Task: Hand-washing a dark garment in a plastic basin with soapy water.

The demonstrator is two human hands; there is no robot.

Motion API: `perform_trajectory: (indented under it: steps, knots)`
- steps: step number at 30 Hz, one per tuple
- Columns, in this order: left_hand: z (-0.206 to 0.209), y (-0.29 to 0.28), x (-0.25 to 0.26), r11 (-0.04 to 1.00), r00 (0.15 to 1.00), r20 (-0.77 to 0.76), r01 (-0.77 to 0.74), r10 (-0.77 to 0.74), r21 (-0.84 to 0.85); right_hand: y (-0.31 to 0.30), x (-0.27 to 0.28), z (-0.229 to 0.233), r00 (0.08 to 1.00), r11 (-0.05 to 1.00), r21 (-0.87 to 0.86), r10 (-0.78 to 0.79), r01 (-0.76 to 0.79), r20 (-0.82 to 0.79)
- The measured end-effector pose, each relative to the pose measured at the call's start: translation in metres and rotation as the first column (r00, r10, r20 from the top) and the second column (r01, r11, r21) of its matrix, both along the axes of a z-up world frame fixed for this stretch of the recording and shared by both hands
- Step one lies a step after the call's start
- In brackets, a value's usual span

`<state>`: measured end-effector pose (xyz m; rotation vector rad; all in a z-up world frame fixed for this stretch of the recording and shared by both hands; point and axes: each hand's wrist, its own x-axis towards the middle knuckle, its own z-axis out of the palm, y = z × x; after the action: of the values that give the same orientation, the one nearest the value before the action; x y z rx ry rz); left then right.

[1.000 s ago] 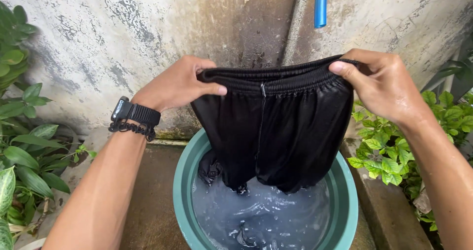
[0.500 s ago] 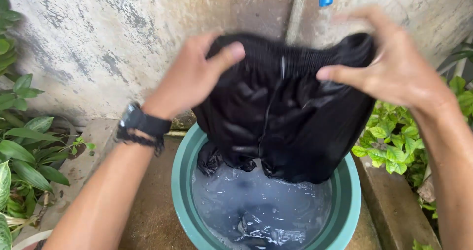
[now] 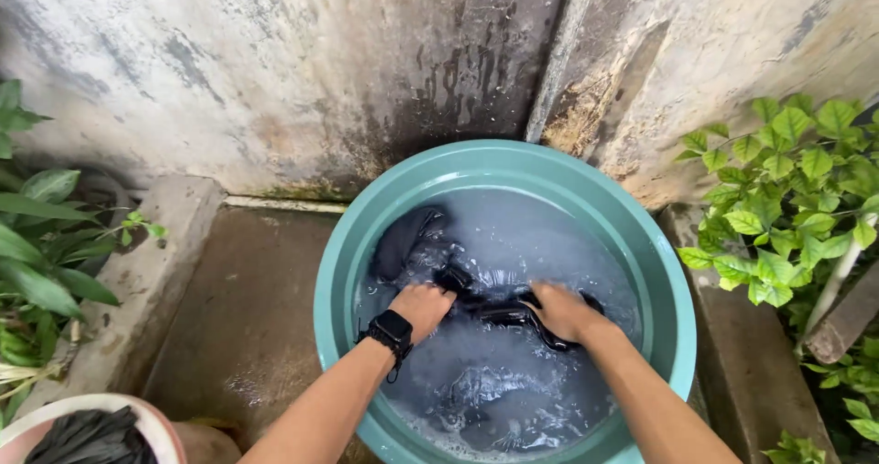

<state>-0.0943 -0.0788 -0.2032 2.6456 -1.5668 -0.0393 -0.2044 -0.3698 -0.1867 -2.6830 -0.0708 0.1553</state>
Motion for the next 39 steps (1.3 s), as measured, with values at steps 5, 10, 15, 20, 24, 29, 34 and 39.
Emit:
perform_trajectory:
  steps: [5, 10, 15, 20, 24, 29, 34, 39]
  knots:
    - [-0.133, -0.016, 0.024, 0.995, 0.991, -0.112, -0.066, 0.075, 0.076, -0.017, -0.005, -0.058, 0.969, 0.986, -0.168, -0.057, 0.016, -0.24]
    - [-0.013, -0.012, 0.004, 0.92, 0.86, 0.336, 0.385, -0.385, 0.068, -0.043, 0.0, -0.117, 0.999, 0.999, -0.033, -0.028, 0.027, -0.028]
    - [0.14, -0.008, -0.029, 0.818, 0.671, 0.651, 0.56, -0.354, -0.132, 0.01, -0.019, 0.064, 0.983, 0.996, -0.01, -0.087, 0.086, -0.164]
    - [0.207, 0.004, -0.022, 0.794, 0.644, 0.713, 0.571, -0.277, -0.208, 0.016, -0.027, 0.159, 0.992, 0.953, 0.301, -0.054, 0.017, 0.115]
    - [0.24, 0.011, -0.009, 0.851, 0.618, 0.769, 0.484, -0.166, -0.205, 0.011, -0.036, 0.226, 0.964, 0.975, 0.217, -0.105, 0.052, 0.242]
    - [0.293, 0.022, 0.0, 0.85, 0.593, 0.805, 0.436, -0.024, -0.295, 0.016, -0.044, 0.311, 0.9, 0.987, 0.086, -0.158, 0.135, 0.406]
    - [0.359, 0.037, 0.009, 0.831, 0.618, 0.781, 0.384, 0.092, -0.402, 0.036, -0.061, 0.383, 0.737, 0.987, -0.068, -0.065, 0.149, 0.673]
    - [0.413, 0.043, -0.017, 0.698, 0.602, 0.795, 0.538, 0.074, -0.472, -0.01, -0.059, 0.379, 0.568, 0.997, -0.076, 0.066, -0.006, 0.82]
